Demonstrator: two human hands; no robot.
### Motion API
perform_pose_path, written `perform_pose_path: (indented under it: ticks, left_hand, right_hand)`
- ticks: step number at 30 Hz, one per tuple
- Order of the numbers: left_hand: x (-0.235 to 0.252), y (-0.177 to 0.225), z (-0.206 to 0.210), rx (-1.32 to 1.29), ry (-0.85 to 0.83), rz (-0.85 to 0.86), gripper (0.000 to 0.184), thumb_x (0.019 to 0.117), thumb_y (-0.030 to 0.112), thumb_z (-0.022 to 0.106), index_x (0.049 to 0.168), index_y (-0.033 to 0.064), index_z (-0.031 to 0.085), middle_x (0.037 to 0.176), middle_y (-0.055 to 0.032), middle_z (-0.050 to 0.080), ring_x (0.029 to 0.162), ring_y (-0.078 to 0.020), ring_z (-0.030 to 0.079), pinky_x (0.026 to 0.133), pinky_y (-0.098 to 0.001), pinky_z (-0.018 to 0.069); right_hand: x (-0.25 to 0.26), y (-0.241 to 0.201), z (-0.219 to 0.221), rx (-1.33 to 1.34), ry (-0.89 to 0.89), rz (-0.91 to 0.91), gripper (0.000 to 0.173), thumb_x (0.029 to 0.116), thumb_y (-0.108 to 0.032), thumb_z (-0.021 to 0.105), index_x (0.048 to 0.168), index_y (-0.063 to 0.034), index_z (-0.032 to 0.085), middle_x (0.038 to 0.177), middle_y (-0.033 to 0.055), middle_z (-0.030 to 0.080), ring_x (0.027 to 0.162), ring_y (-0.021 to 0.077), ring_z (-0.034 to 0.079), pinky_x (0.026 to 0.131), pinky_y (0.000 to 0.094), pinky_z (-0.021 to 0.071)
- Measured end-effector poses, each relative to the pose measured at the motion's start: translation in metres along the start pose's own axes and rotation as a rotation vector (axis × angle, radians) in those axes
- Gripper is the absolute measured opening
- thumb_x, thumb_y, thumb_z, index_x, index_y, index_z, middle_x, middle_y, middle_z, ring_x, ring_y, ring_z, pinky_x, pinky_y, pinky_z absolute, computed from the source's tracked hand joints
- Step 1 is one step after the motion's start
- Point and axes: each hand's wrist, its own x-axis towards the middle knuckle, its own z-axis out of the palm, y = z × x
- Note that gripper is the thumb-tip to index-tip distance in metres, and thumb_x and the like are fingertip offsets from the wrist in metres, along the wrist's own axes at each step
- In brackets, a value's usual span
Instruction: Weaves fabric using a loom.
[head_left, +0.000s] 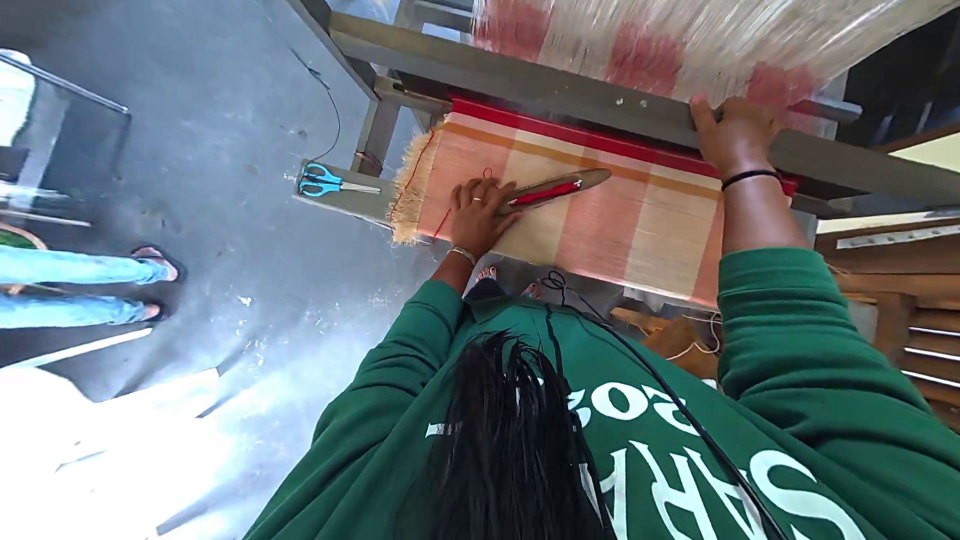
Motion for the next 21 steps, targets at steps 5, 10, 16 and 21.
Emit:
perform_pose_path:
  ticks: [5,10,16,21]
  left_hand:
    - [0.004,0.000,0.003,0.045,-0.006,-0.010,0.057,0.0986,0.069,0.045,0.148,0.0420,0.052,0.148,-0.0020,0.056,0.140,-0.0309,0.046,0.116,-0.0599,0.0284]
    - [0.004,0.002,0.003,0.052,-0.029,-0.040,0.058,0.0996,0.068,0.044,0.152,0.0426,0.047,0.150,0.0007,0.055,0.141,-0.0284,0.045,0.119,-0.0558,0.0257]
    - [0.006,0.001,0.005,0.076,-0.020,-0.042,0.061,0.0998,0.069,0.042,0.155,0.0423,0.043,0.152,0.0002,0.052,0.142,-0.0274,0.043,0.120,-0.0542,0.0249]
    - [0.007,0.001,0.005,0.070,-0.019,-0.045,0.060,0.1001,0.068,0.042,0.154,0.0427,0.043,0.151,0.0002,0.053,0.142,-0.0274,0.043,0.120,-0.0542,0.0250]
  right_hand:
    - [0.001,0.008,0.002,0.034,0.024,-0.050,0.097,0.0961,-0.080,0.028,0.134,0.0041,0.058,0.141,0.0302,0.055,0.141,0.0492,0.041,0.119,0.0703,0.0178]
    - [0.004,0.012,0.004,0.023,0.003,-0.066,0.098,0.0953,-0.081,0.026,0.139,0.0017,0.055,0.146,0.0290,0.052,0.145,0.0478,0.037,0.120,0.0697,0.0156]
    - [0.002,0.010,0.004,0.033,0.043,-0.068,0.096,0.0957,-0.081,0.025,0.137,0.0005,0.057,0.144,0.0275,0.054,0.143,0.0478,0.038,0.119,0.0700,0.0154]
    - [0.002,0.011,0.010,0.037,0.095,-0.085,0.095,0.0960,-0.080,0.026,0.132,0.0018,0.059,0.138,0.0277,0.058,0.140,0.0480,0.042,0.119,0.0695,0.0165]
